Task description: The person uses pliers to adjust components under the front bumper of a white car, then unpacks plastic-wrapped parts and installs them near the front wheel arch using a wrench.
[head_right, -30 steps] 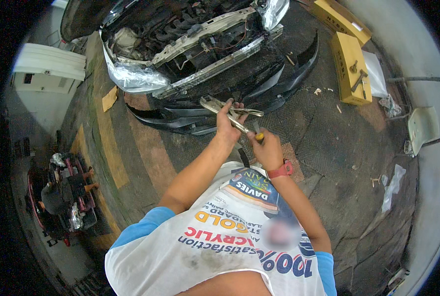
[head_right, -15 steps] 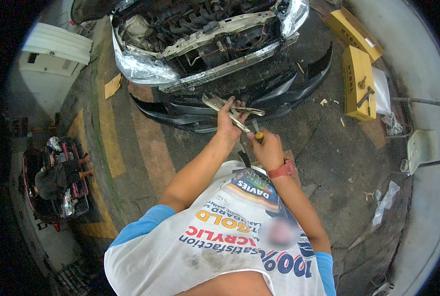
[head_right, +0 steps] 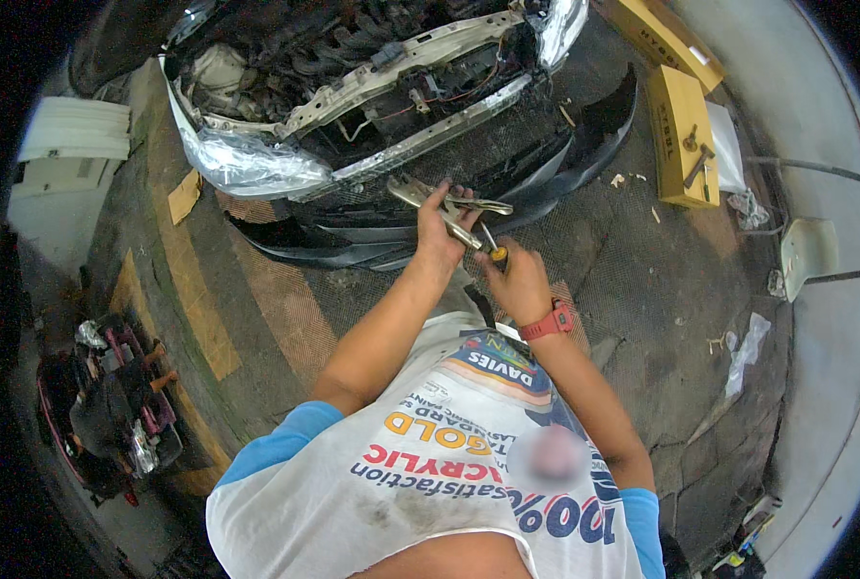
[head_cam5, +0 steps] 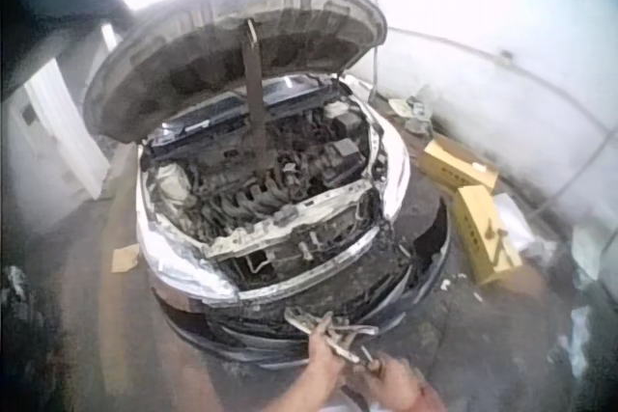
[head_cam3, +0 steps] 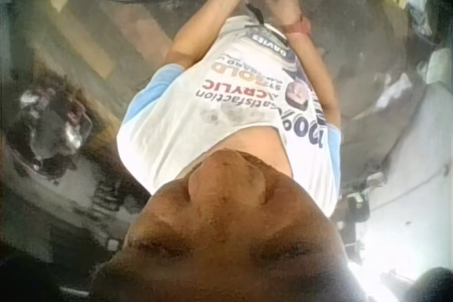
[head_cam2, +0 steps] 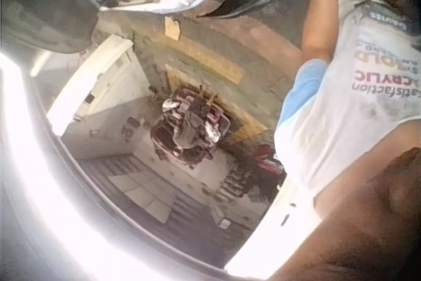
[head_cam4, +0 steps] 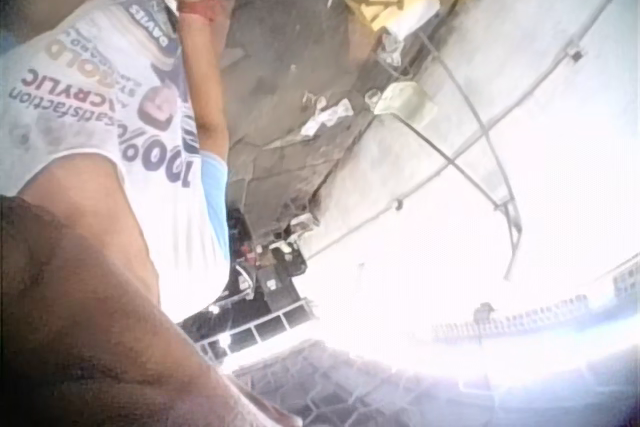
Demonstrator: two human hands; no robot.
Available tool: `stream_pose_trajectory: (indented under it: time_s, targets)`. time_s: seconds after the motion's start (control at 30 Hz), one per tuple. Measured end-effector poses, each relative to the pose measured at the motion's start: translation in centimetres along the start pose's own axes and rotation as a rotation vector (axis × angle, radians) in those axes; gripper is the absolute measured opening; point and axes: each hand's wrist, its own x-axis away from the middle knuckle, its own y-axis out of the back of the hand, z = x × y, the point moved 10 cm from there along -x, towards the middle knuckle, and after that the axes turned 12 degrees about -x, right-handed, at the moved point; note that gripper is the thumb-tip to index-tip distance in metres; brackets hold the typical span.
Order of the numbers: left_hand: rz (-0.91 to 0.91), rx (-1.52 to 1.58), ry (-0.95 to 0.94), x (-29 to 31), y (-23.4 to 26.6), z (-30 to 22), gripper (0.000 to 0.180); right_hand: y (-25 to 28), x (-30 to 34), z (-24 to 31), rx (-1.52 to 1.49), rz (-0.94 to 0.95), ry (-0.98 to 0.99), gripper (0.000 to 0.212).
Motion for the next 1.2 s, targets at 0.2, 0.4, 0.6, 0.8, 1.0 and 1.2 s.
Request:
stream_pose_trajectory:
  time_s: [0.2,0.4,0.6,0.8,1.0,1.2]
  targets:
    - [0.074,-0.115,0.043,-2.4,-0.3,-2.6,0.052,-4.5,-3.3,0.2,-0.051,0.048,-0.162,0.036]
    - [0.140,-0.225,0.132,-5.4,0.1,-3.9,0.058,-9.5,-4.9,-3.4,-0.667,0.116,-0.678,0.046]
    - [0.109,-0.919,0.107,-13.4,5.0,-9.5,0.048,-5.2,-5.9,-4.8,-0.046,0.016,-0.323,0.049]
    - [0.127,-1.854,-0.103,-24.2,7.5,-19.3,0.059,4.3,7.5,-19.2,-0.110,-0.365,-0.790,0.043]
    - [0.109,-2.052,-0.265,-33.5,11.0,-20.3,0.046,8.1,28.0,-25.0,-0.063,-0.550,-1.225,0.037]
    - [0.280,-2.079,-0.125,-34.0,6.6,-20.7,0.051,5.9,37.8,-23.5,-0.042,-0.637,-1.311,0.037]
